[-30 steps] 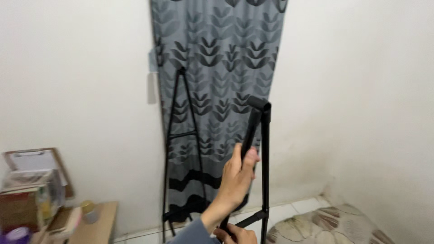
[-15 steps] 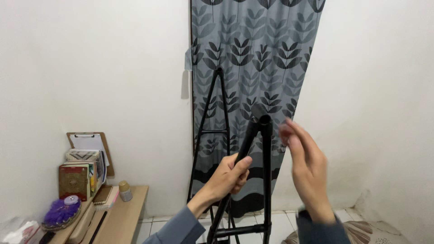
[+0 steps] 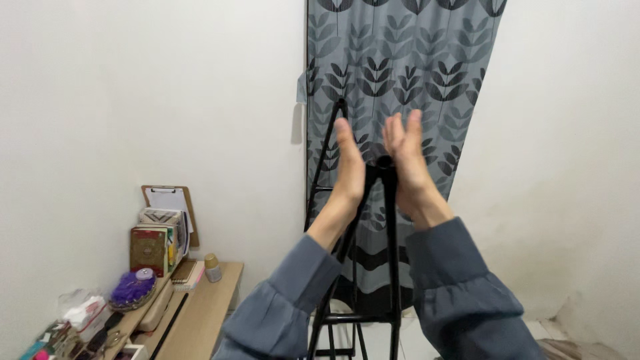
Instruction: The person assembles a black metal rack frame in a bedroom. They join long metal poles together, fit black plastic connector fittings onto the pole tops, press the joints together by hand, and stand the frame upright while attaching additional poles.
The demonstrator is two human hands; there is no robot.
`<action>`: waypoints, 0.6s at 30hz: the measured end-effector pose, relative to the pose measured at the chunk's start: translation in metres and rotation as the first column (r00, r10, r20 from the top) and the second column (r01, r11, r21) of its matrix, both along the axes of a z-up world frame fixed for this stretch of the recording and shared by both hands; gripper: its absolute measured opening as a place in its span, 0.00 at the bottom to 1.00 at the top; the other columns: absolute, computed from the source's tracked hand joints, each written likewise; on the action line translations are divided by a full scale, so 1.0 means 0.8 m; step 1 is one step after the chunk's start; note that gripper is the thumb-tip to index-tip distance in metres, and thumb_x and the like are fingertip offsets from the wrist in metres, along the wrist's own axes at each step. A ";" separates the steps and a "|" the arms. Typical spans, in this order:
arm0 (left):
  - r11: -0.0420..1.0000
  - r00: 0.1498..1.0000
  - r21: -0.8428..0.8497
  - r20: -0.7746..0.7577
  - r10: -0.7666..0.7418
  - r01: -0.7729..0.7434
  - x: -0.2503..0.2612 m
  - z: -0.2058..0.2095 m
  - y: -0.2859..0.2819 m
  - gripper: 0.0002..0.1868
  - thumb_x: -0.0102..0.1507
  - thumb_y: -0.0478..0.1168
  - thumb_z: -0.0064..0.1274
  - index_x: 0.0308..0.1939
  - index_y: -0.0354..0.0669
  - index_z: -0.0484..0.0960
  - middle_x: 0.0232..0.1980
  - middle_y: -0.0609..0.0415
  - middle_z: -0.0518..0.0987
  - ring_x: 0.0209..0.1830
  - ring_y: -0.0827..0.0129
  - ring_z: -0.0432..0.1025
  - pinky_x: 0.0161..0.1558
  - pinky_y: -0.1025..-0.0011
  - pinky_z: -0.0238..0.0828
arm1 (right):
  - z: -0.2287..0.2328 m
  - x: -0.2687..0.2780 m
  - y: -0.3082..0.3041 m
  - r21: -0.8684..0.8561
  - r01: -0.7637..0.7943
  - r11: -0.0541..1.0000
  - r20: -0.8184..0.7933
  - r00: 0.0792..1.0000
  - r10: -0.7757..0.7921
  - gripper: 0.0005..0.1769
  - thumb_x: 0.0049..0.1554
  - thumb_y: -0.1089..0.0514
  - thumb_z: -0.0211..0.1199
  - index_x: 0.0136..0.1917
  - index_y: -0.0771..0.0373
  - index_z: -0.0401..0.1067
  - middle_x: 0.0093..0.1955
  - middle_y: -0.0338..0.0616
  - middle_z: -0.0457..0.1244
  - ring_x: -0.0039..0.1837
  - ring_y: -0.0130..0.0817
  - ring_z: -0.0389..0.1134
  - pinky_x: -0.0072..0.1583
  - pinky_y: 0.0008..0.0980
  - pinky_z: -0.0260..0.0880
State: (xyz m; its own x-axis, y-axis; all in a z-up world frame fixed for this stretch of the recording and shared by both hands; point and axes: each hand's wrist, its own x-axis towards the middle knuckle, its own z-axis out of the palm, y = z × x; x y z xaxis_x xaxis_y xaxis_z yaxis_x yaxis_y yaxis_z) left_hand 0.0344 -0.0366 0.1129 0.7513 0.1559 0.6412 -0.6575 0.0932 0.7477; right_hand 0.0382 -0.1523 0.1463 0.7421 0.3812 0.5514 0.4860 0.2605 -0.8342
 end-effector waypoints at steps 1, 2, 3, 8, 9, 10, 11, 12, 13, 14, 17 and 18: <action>1.000 1.000 0.028 -0.002 0.010 -0.010 -0.001 0.005 -0.007 0.52 0.64 0.77 0.08 0.80 0.46 0.28 0.86 0.49 0.27 0.85 0.59 0.22 0.79 0.59 0.24 | 0.000 -0.001 0.000 -0.015 0.007 1.000 -0.014 1.000 -0.007 0.60 0.55 0.17 0.22 0.83 0.61 0.24 0.88 0.48 0.28 0.87 0.37 0.28 0.80 0.40 0.28; 1.000 0.999 0.011 -0.031 -0.009 0.009 -0.003 0.008 -0.011 0.53 0.62 0.77 0.08 0.80 0.47 0.27 0.85 0.50 0.27 0.84 0.59 0.22 0.78 0.58 0.24 | 0.000 -0.004 0.000 -0.029 0.014 0.999 -0.028 1.000 -0.015 0.60 0.55 0.17 0.22 0.83 0.60 0.24 0.88 0.46 0.28 0.87 0.37 0.28 0.80 0.40 0.29; 1.000 0.998 -0.008 -0.055 -0.028 0.028 -0.005 0.011 -0.016 0.53 0.61 0.77 0.07 0.80 0.48 0.27 0.85 0.50 0.27 0.84 0.60 0.23 0.77 0.58 0.25 | 0.000 -0.007 -0.002 -0.045 0.021 0.999 -0.038 0.999 -0.023 0.59 0.54 0.17 0.21 0.83 0.59 0.24 0.88 0.45 0.29 0.87 0.36 0.28 0.79 0.40 0.29; 0.999 0.994 -0.021 -0.100 -0.038 0.036 0.007 -0.011 -0.005 0.55 0.60 0.78 0.06 0.80 0.47 0.27 0.85 0.48 0.29 0.84 0.58 0.26 0.77 0.57 0.28 | -0.012 -0.012 -0.004 -0.028 -0.019 0.999 -0.076 0.997 0.017 0.58 0.55 0.18 0.22 0.84 0.56 0.26 0.88 0.43 0.30 0.86 0.37 0.30 0.79 0.40 0.32; 0.999 0.995 -0.015 -0.085 -0.041 0.040 0.012 -0.031 0.000 0.55 0.61 0.78 0.07 0.80 0.44 0.27 0.85 0.48 0.28 0.85 0.58 0.25 0.78 0.58 0.27 | -0.027 -0.011 -0.008 -0.035 -0.013 0.999 -0.098 0.995 0.009 0.57 0.54 0.18 0.22 0.84 0.55 0.26 0.88 0.42 0.31 0.85 0.37 0.30 0.79 0.41 0.34; 0.999 0.997 -0.009 -0.071 -0.044 0.044 0.017 -0.056 0.006 0.55 0.63 0.79 0.08 0.80 0.42 0.28 0.86 0.47 0.28 0.86 0.59 0.24 0.80 0.58 0.27 | -0.047 -0.009 -0.012 -0.027 -0.036 0.999 -0.082 0.996 0.034 0.58 0.55 0.17 0.23 0.84 0.55 0.27 0.88 0.43 0.31 0.86 0.37 0.31 0.80 0.40 0.34; 1.000 0.994 0.014 -0.108 0.010 -0.008 0.020 -0.089 0.014 0.55 0.62 0.79 0.08 0.80 0.43 0.28 0.85 0.49 0.25 0.85 0.60 0.21 0.79 0.59 0.22 | -0.074 -0.007 -0.015 -0.016 -0.056 0.998 -0.068 0.996 0.055 0.58 0.56 0.17 0.23 0.84 0.56 0.28 0.88 0.43 0.32 0.87 0.38 0.32 0.80 0.40 0.34; 0.997 0.988 0.040 -0.144 0.064 -0.059 0.020 -0.128 0.022 0.55 0.62 0.79 0.09 0.80 0.45 0.28 0.85 0.51 0.22 0.84 0.61 0.17 0.78 0.61 0.18 | -0.103 -0.005 -0.017 -0.006 -0.077 0.997 -0.053 0.996 0.076 0.58 0.56 0.17 0.24 0.84 0.57 0.29 0.88 0.44 0.33 0.87 0.38 0.32 0.81 0.40 0.34; 0.995 0.981 0.043 -0.166 0.100 -0.094 0.019 -0.166 0.030 0.55 0.62 0.79 0.10 0.80 0.45 0.29 0.85 0.52 0.25 0.85 0.62 0.21 0.78 0.62 0.20 | -0.134 -0.002 -0.022 0.001 -0.065 0.998 -0.140 0.988 0.065 0.57 0.56 0.17 0.24 0.84 0.55 0.29 0.88 0.43 0.34 0.87 0.38 0.34 0.80 0.40 0.35; 0.990 0.973 0.048 -0.188 0.136 -0.129 0.016 -0.205 0.038 0.55 0.62 0.79 0.11 0.80 0.45 0.30 0.86 0.53 0.28 0.85 0.63 0.25 0.78 0.63 0.23 | -0.166 -0.001 -0.028 0.006 -0.053 0.999 -0.225 0.973 0.053 0.56 0.55 0.17 0.24 0.84 0.53 0.28 0.88 0.42 0.34 0.86 0.38 0.36 0.80 0.40 0.36; 0.998 0.919 0.005 -0.390 0.059 -0.062 -0.003 -0.310 0.058 0.56 0.58 0.80 0.06 0.80 0.49 0.26 0.85 0.56 0.26 0.84 0.66 0.22 0.77 0.63 0.20 | -0.253 0.005 -0.045 -0.144 0.029 0.989 -0.405 0.910 -0.086 0.56 0.52 0.17 0.21 0.84 0.45 0.29 0.87 0.38 0.32 0.85 0.37 0.32 0.78 0.44 0.36; 0.997 0.891 0.018 -0.448 0.076 -0.077 -0.007 -0.333 0.064 0.57 0.56 0.81 0.05 0.80 0.51 0.26 0.85 0.56 0.26 0.84 0.66 0.22 0.77 0.61 0.21 | -0.276 0.007 -0.049 -0.219 0.059 0.974 -0.406 0.902 -0.146 0.56 0.50 0.17 0.19 0.84 0.43 0.27 0.87 0.36 0.30 0.85 0.36 0.28 0.77 0.47 0.33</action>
